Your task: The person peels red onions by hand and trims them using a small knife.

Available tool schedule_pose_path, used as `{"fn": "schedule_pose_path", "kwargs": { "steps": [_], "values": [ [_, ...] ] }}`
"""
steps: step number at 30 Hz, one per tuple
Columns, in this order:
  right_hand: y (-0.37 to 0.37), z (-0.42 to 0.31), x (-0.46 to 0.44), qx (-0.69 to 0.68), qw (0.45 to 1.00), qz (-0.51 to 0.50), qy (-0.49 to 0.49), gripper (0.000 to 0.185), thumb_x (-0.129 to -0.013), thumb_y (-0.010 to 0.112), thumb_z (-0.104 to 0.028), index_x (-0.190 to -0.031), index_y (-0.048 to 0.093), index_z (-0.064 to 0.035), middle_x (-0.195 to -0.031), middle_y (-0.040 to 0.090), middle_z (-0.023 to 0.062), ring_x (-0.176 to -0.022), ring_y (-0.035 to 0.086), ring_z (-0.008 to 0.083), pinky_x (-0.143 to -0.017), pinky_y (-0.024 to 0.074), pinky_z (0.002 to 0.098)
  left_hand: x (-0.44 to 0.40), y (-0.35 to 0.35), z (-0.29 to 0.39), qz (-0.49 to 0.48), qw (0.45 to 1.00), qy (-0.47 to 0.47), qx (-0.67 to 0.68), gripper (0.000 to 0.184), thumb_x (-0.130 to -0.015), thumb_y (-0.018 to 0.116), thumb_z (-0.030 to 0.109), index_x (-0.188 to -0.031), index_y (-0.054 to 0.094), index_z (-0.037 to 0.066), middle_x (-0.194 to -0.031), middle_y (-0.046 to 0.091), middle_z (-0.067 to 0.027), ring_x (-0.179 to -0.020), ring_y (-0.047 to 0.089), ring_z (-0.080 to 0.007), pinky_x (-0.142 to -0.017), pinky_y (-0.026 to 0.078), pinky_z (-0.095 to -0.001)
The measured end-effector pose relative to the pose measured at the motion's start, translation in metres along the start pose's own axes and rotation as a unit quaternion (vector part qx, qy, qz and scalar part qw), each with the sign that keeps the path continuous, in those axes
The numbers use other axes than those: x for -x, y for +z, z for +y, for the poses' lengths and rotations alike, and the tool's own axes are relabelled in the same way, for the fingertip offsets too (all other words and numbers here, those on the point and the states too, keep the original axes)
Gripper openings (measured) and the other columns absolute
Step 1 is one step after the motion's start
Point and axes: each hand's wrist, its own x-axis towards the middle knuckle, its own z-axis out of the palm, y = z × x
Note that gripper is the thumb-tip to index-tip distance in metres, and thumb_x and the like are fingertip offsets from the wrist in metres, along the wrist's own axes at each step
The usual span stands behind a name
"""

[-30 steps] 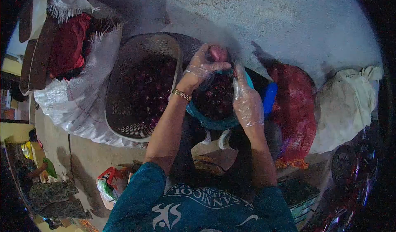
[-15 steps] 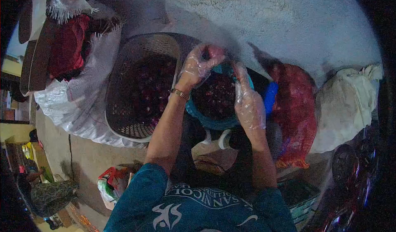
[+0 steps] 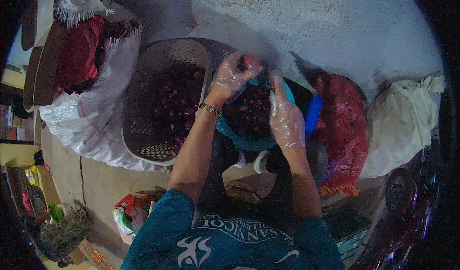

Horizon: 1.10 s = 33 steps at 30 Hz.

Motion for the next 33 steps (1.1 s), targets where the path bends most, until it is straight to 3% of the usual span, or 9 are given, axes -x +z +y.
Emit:
{"fn": "schedule_pose_path", "kwargs": {
  "steps": [7, 20, 33],
  "values": [
    [0.008, 0.001, -0.001, -0.01, 1.0, 0.013, -0.016, 0.052, -0.092, 0.045, -0.007, -0.141, 0.03, -0.015, -0.088, 0.062, 0.0244, -0.074, 0.06, 0.042, -0.062, 0.0464, 0.0486, -0.005, 0.002, -0.016, -0.006, 1.0, 0.025, 0.011, 0.048, -0.073, 0.078, 0.028, -0.108, 0.059, 0.0, -0.103, 0.064, -0.0073, -0.096, 0.057, -0.0154, -0.089, 0.044, -0.0305],
    [0.013, 0.002, -0.004, -0.002, 1.0, 0.003, -0.02, 0.059, -0.088, 0.046, -0.003, -0.142, 0.025, -0.0114, -0.076, 0.059, 0.0263, -0.067, 0.06, 0.0411, -0.058, 0.0442, 0.0481, -0.001, 0.003, -0.004, 0.029, 0.998, 0.028, -0.038, 0.05, -0.068, 0.081, 0.026, -0.106, 0.061, 0.001, -0.098, 0.065, -0.0084, -0.09, 0.059, -0.0177, -0.084, 0.045, -0.0313],
    [0.018, 0.009, -0.004, -0.02, 0.999, 0.015, -0.02, 0.053, -0.091, 0.045, -0.006, -0.141, 0.029, -0.0106, -0.077, 0.059, 0.0275, -0.067, 0.059, 0.0421, -0.058, 0.0435, 0.0483, -0.002, 0.007, -0.015, 0.023, 0.998, 0.021, -0.048, 0.056, -0.068, 0.08, 0.033, -0.108, 0.06, 0.0, -0.1, 0.065, -0.012, -0.093, 0.06, -0.0203, -0.085, 0.045, -0.0327]
  ]
}}
